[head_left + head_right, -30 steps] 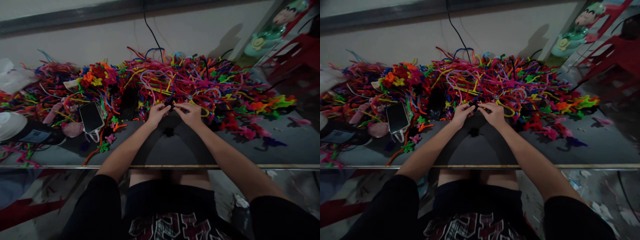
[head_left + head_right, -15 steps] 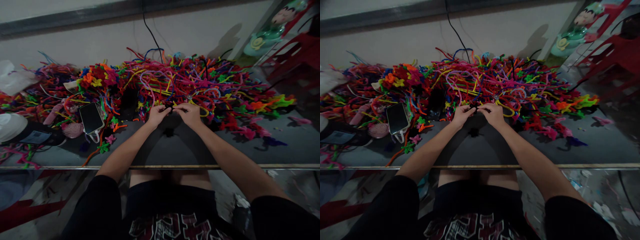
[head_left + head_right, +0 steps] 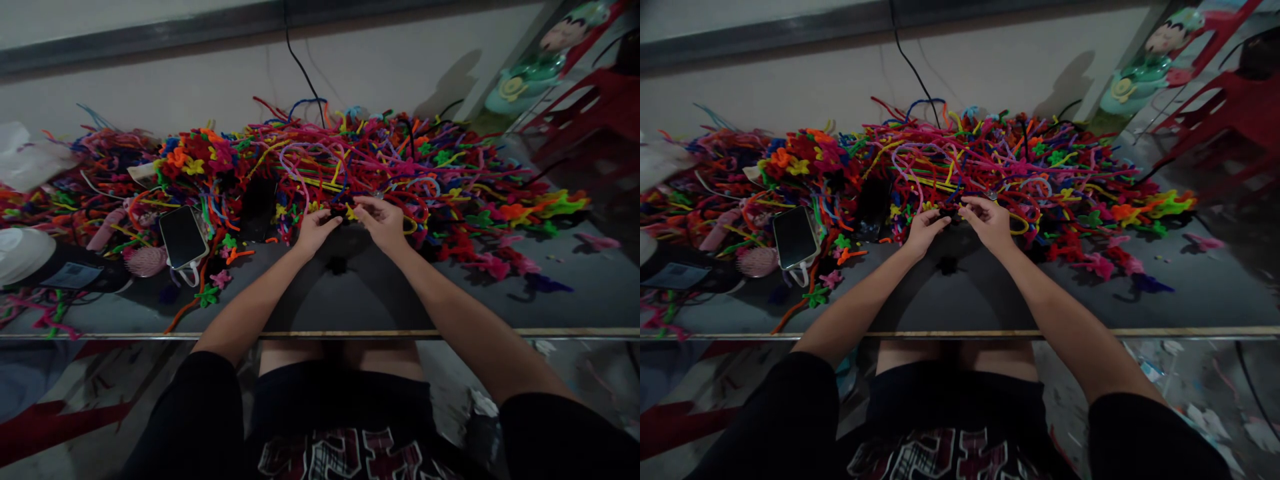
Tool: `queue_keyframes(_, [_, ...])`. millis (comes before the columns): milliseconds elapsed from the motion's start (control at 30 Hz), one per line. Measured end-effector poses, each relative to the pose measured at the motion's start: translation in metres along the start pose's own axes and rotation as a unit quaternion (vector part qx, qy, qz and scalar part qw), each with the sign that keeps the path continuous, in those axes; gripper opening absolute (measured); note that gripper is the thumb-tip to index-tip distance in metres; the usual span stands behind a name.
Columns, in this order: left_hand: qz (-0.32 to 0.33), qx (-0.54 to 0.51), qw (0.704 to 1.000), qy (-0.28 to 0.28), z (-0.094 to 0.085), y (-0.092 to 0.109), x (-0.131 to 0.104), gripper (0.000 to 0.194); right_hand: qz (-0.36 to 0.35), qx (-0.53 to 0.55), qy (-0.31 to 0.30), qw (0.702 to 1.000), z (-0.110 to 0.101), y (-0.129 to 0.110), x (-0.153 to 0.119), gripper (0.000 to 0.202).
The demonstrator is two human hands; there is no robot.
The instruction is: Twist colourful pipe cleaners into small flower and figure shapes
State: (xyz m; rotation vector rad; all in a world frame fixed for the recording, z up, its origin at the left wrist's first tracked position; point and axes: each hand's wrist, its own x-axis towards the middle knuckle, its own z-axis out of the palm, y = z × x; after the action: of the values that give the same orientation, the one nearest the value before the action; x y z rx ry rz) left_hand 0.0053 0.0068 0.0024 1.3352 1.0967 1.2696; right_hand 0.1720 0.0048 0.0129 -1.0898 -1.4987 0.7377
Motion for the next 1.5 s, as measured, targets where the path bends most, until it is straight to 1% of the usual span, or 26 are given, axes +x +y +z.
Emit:
queue_keyframes(67, [0.016,-0.002,1.000,-0.010,0.000,-0.002,0.000,0.022,0.008,0.012,-0.015,1.000,0.001,0.004,0.001,0.041])
queue_keyframes(167, [0.051,0.025,0.998,-0.039,-0.001,-0.004,-0.001,0.024,0.001,0.004,-0.031,1.000,0.003,0.011,0.002,0.034])
queue_keyframes(233, [0.075,0.057,0.995,-0.045,-0.001,-0.004,-0.002,0.025,-0.010,-0.005,-0.022,1.000,0.005,0.015,0.002,0.027])
queue_keyframes(300, [0.086,0.092,0.990,-0.057,-0.001,-0.002,-0.003,0.025,-0.021,-0.015,-0.017,1.000,0.007,0.016,0.002,0.023])
queue_keyframes(400, [0.095,0.161,0.978,-0.094,0.000,0.002,-0.006,0.026,-0.060,-0.040,-0.036,0.997,0.006,0.013,0.001,0.018])
queue_keyframes(433, [0.107,0.190,0.971,-0.094,0.000,0.004,-0.007,0.025,-0.078,-0.052,-0.044,0.995,0.006,0.012,0.001,0.017])
queue_keyframes(500, [0.146,0.239,0.958,-0.059,0.000,0.006,-0.009,0.023,-0.108,-0.073,-0.049,0.990,0.005,0.009,0.000,0.015])
queue_keyframes(567, [0.171,0.261,0.950,-0.017,-0.001,0.007,-0.010,0.023,-0.115,-0.089,-0.047,0.988,0.004,0.007,0.000,0.014])
queue_keyframes(600, [0.169,0.262,0.950,-0.005,-0.002,0.007,-0.010,0.022,-0.111,-0.097,-0.046,0.988,0.004,0.007,0.000,0.014])
queue_keyframes(700, [0.126,0.245,0.961,-0.009,-0.003,0.006,-0.008,0.017,-0.096,-0.114,-0.041,0.988,0.004,0.006,-0.001,0.014])
queue_keyframes(767, [0.109,0.225,0.968,-0.015,-0.002,0.004,-0.008,0.015,-0.088,-0.109,-0.030,0.990,0.004,0.006,-0.002,0.014])
queue_keyframes(867, [0.118,0.204,0.972,0.001,0.001,0.003,-0.009,0.014,-0.065,-0.094,-0.019,0.993,0.005,0.007,-0.002,0.016])
queue_keyframes(967, [0.126,0.190,0.974,0.007,0.003,0.001,-0.009,0.012,-0.049,-0.101,-0.031,0.993,0.006,0.008,-0.002,0.018])
queue_keyframes(1067, [0.106,0.159,0.981,-0.024,0.001,-0.003,-0.005,0.013,-0.056,-0.115,-0.055,0.990,0.006,0.007,-0.002,0.020])
queue_keyframes(1133, [0.085,0.107,0.989,-0.054,0.000,-0.005,-0.002,0.018,-0.041,-0.106,-0.072,0.991,0.007,0.007,-0.002,0.021])
queue_keyframes(1200, [0.072,0.041,0.994,-0.069,0.001,-0.007,0.000,0.024,-0.016,-0.077,-0.080,0.994,0.007,0.006,-0.002,0.023])
queue_keyframes(1333, [0.075,-0.050,0.995,-0.052,0.004,-0.005,0.000,0.031,0.012,-0.009,-0.067,0.998,0.009,0.004,-0.002,0.026])
queue_keyframes(1433, [0.062,-0.085,0.994,-0.040,0.006,-0.005,0.000,0.032,0.034,0.027,-0.049,0.998,0.009,0.002,-0.001,0.029])
queue_keyframes(1500, [0.050,-0.094,0.994,-0.022,0.006,-0.007,0.002,0.032,0.050,0.051,-0.041,0.997,0.007,0.001,0.001,0.032])
